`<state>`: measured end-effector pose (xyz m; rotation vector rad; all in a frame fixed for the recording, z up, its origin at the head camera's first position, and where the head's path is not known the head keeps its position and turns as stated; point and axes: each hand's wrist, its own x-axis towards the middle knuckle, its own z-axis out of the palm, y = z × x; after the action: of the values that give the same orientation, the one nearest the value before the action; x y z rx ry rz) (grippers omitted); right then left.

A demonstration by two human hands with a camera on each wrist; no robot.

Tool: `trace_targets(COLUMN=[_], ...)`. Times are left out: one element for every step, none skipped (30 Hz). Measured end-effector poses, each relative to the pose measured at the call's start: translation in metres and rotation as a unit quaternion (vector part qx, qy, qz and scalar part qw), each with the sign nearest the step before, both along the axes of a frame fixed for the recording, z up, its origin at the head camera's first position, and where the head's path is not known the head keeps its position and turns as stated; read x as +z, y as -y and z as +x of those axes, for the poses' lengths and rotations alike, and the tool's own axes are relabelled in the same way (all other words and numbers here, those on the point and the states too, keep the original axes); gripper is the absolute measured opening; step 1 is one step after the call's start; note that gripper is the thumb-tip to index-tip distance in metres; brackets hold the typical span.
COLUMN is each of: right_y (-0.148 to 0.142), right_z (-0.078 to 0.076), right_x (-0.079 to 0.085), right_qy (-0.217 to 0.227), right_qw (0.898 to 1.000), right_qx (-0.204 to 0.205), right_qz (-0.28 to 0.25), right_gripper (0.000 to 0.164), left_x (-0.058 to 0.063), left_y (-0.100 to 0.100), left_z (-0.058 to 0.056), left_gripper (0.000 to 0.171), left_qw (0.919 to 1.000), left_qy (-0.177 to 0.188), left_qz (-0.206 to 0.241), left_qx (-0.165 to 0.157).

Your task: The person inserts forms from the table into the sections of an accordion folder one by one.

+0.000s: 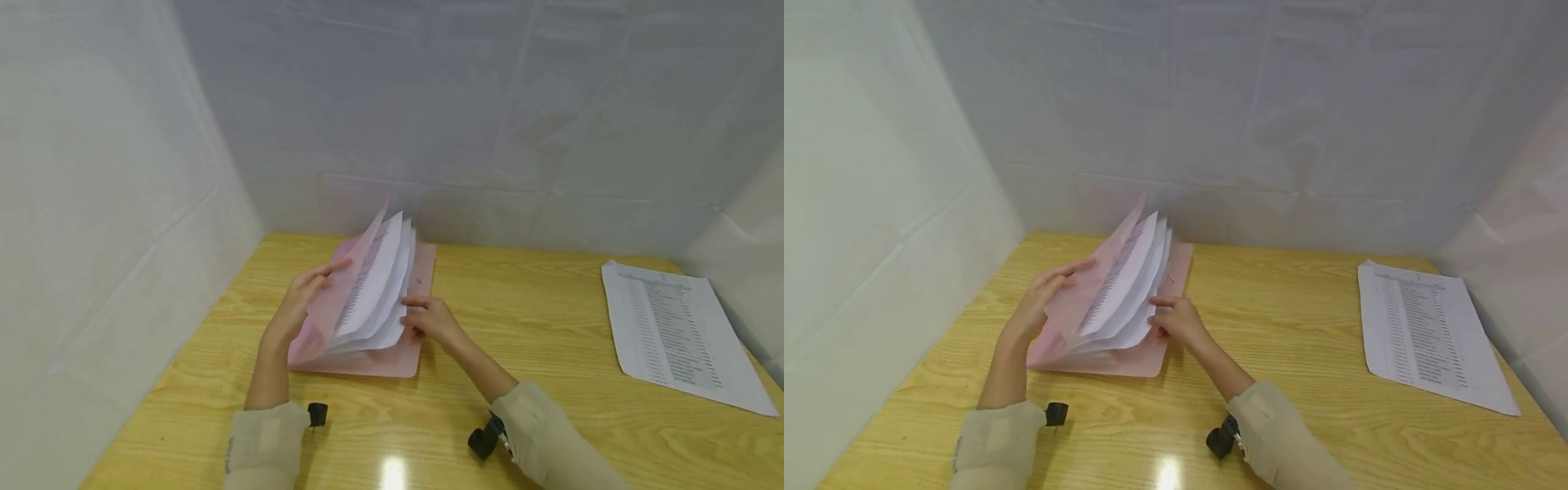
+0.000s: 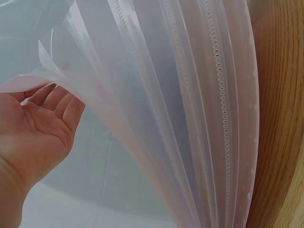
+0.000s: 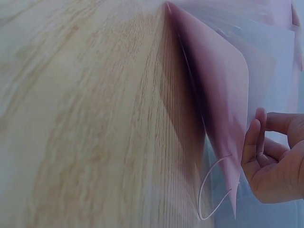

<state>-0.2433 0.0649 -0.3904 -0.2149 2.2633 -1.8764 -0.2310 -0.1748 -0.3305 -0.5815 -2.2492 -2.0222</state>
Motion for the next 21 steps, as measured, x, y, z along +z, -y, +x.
trace_targets(right_y=[0.0, 0.0, -0.001, -0.001, -0.001, -0.001, -0.001, -0.001, -0.001, -0.001, -0.001, -0.001, -0.002, -0.002, -0.003, -0.003, -0.005, -0.006, -0.008, -0.011, -0.014], right_z=[-0.001, -0.001, -0.002, -0.003, -0.003, -0.003, -0.003, -0.003, -0.003, -0.003, -0.002, -0.002, -0.001, -0.001, -0.001, 0.0, 0.0, 0.0, 0.0, 0.0, 0.0], right_x=[0.0, 0.0, 0.0, 0.0, 0.0, 0.0, 0.0, 0.0, 0.0, 0.0, 0.0, -0.001, 0.0, 0.0, 0.0, 0.0, 0.0, 0.001, 0.002, 0.002, 0.003], right_qy=[0.003, 0.005, 0.006, 0.006, 0.007, 0.007, 0.009, 0.008, 0.007, 0.006, 0.003, 0.0, -0.003, -0.007, -0.008, -0.009, -0.01, -0.009, -0.008, -0.006, -0.005], right_qw=[1.0, 1.0, 1.0, 1.0, 1.0, 1.0, 1.0, 1.0, 1.0, 1.0, 1.0, 1.0, 1.0, 1.0, 1.0, 1.0, 1.0, 1.0, 1.0, 1.0, 1.0], right_qx=[0.002, 0.005, 0.008, 0.013, 0.015, 0.016, 0.016, 0.015, 0.013, 0.01, 0.006, 0.002, -0.001, -0.004, -0.008, -0.012, -0.017, -0.019, -0.022, -0.023, -0.024], right_qz=[0.001, 0.002, 0.004, 0.005, 0.003, 0.002, 0.001, 0.0, -0.001, -0.001, -0.002, -0.002, -0.001, 0.0, 0.001, 0.001, 0.003, 0.003, 0.005, 0.005, 0.006], right_gripper=[0.042, 0.042, 0.042, 0.042, 0.042, 0.042, 0.041, 0.041, 0.041, 0.041, 0.041, 0.041, 0.041, 0.04, 0.039, 0.039, 0.037, 0.036, 0.035, 0.034, 0.033], left_x=[0.0, 0.0, 0.0, 0.0, 0.0, 0.0, 0.0, 0.0, -0.001, -0.001, -0.001, -0.002, -0.002, -0.002, -0.002, -0.002, -0.002, -0.002, -0.002, -0.002, -0.002], left_y=[0.0, 0.0, 0.0, 0.0, 0.0, 0.0, 0.0, 0.0, 0.0, 0.0, 0.001, 0.001, 0.001, 0.001, 0.001, 0.001, 0.001, 0.001, 0.001, 0.001, 0.001], left_z=[0.0, 0.0, 0.0, 0.001, 0.001, 0.001, 0.001, 0.001, 0.001, 0.001, 0.001, 0.001, 0.001, 0.001, 0.001, 0.001, 0.001, 0.001, 0.001, 0.001, 0.001], left_gripper=[0.037, 0.037, 0.037, 0.037, 0.037, 0.037, 0.037, 0.037, 0.037, 0.038, 0.037, 0.037, 0.037, 0.037, 0.037, 0.037, 0.037, 0.037, 0.037, 0.037, 0.038], left_qw=[1.0, 1.0, 1.0, 1.0, 1.0, 1.0, 1.0, 1.0, 1.0, 1.0, 1.0, 1.0, 0.9999, 0.9999, 0.9999, 0.9999, 0.9999, 0.9999, 0.9999, 1.0, 1.0], left_qy=[-0.001, -0.002, -0.004, -0.005, -0.006, -0.005, -0.006, -0.007, -0.006, -0.006, -0.007, -0.009, -0.01, -0.01, -0.01, -0.01, -0.011, -0.01, -0.008, -0.008, -0.008], left_qz=[0.0, -0.001, -0.001, -0.001, -0.002, -0.002, -0.003, -0.003, -0.004, -0.004, -0.004, -0.004, -0.003, -0.003, -0.003, -0.003, -0.003, -0.004, -0.004, -0.005, -0.005], left_qx=[0.0, -0.001, -0.001, -0.002, -0.002, -0.002, -0.002, -0.001, -0.001, 0.0, 0.001, 0.002, 0.002, 0.002, 0.003, 0.003, 0.003, 0.004, 0.004, 0.004, 0.004])
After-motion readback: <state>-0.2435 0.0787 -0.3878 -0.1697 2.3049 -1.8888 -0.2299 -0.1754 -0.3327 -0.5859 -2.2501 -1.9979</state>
